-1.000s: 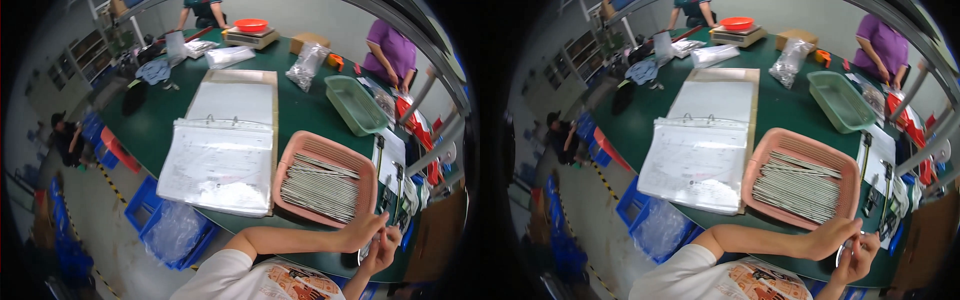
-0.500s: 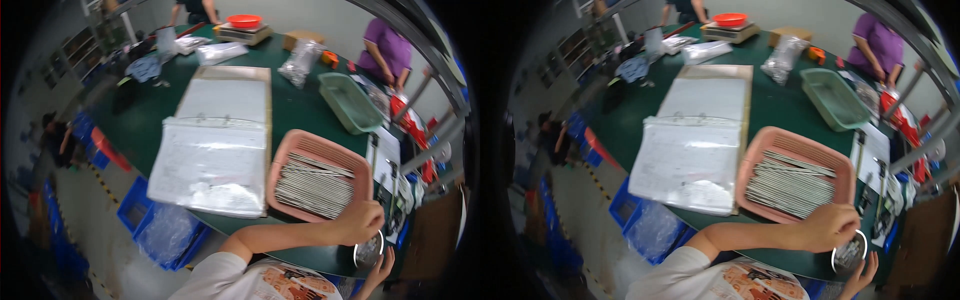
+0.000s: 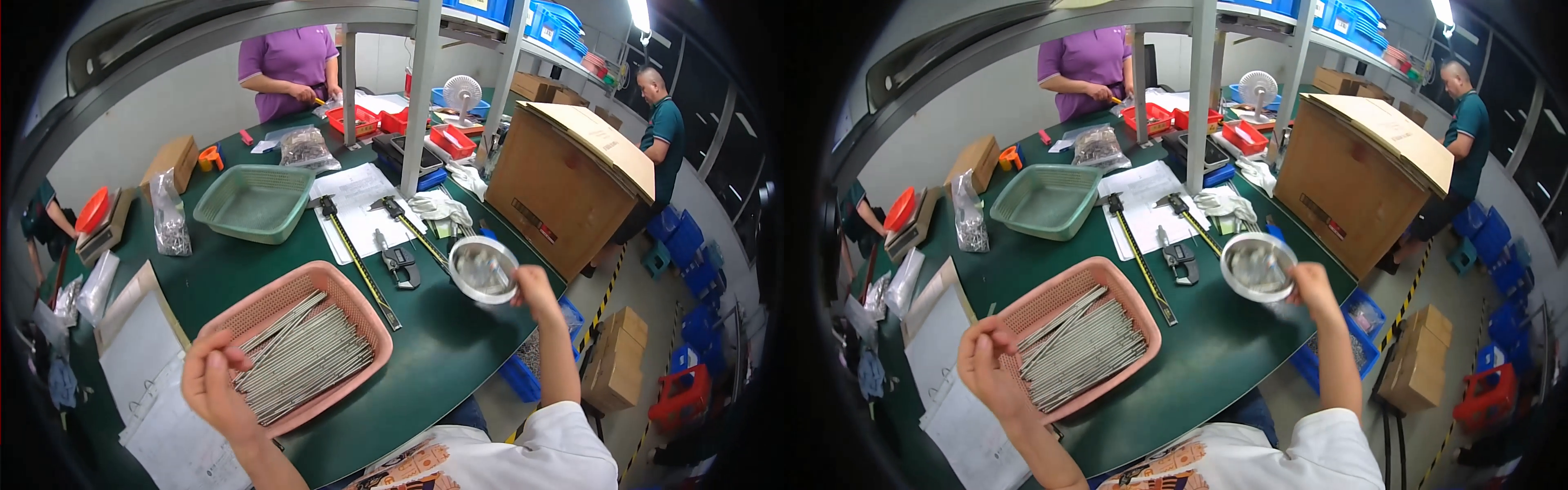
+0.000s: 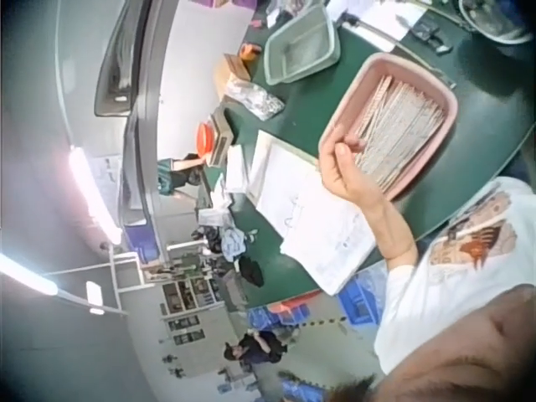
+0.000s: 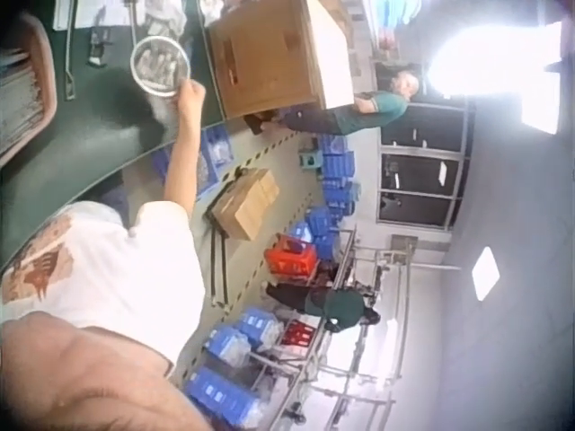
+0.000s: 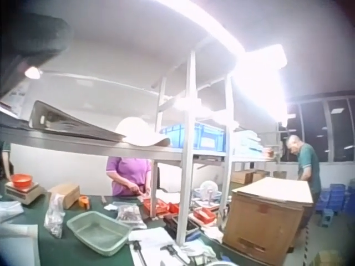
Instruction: Inspecting, counting, and organizing long metal rods at a manufacturing workbench.
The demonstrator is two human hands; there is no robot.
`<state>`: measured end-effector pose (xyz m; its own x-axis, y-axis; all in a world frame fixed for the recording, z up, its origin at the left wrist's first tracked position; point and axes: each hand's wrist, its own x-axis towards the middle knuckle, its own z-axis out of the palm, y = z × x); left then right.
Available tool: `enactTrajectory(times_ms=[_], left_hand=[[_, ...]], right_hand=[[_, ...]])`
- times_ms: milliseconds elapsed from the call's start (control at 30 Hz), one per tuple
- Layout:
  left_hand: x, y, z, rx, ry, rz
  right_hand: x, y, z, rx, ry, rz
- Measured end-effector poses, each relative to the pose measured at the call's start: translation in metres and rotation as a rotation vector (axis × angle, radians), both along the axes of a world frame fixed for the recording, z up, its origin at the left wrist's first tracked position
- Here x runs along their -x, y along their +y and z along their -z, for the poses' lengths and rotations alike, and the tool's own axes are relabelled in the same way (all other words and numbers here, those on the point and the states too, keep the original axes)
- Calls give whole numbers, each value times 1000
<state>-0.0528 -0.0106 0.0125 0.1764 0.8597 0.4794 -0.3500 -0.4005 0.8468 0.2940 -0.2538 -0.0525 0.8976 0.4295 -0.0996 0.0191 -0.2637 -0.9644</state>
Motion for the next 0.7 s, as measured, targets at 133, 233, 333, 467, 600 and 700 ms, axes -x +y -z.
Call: enactTrajectory(times_ms=[133, 233, 333, 467, 600, 700], left_hand=[[19, 7, -6, -48, -178, -190], [21, 9, -13, -104, -203, -247], [23, 7, -20, -111, -208, -357], [29, 6, -21, -82, -192, -369], [27, 11, -12, -64, -170, -208], [-3, 2, -7, -14, -101, 88]], right_hand=[[-87, 43, 6, -19, -92, 125], [-150, 64, 29, 88, -71, 194], [-168, 100, 46, 97, 96, 236], [-174, 112, 53, -71, 231, 206], [-149, 106, 27, 48, 148, 181], [-107, 104, 20, -124, -208, 144]])
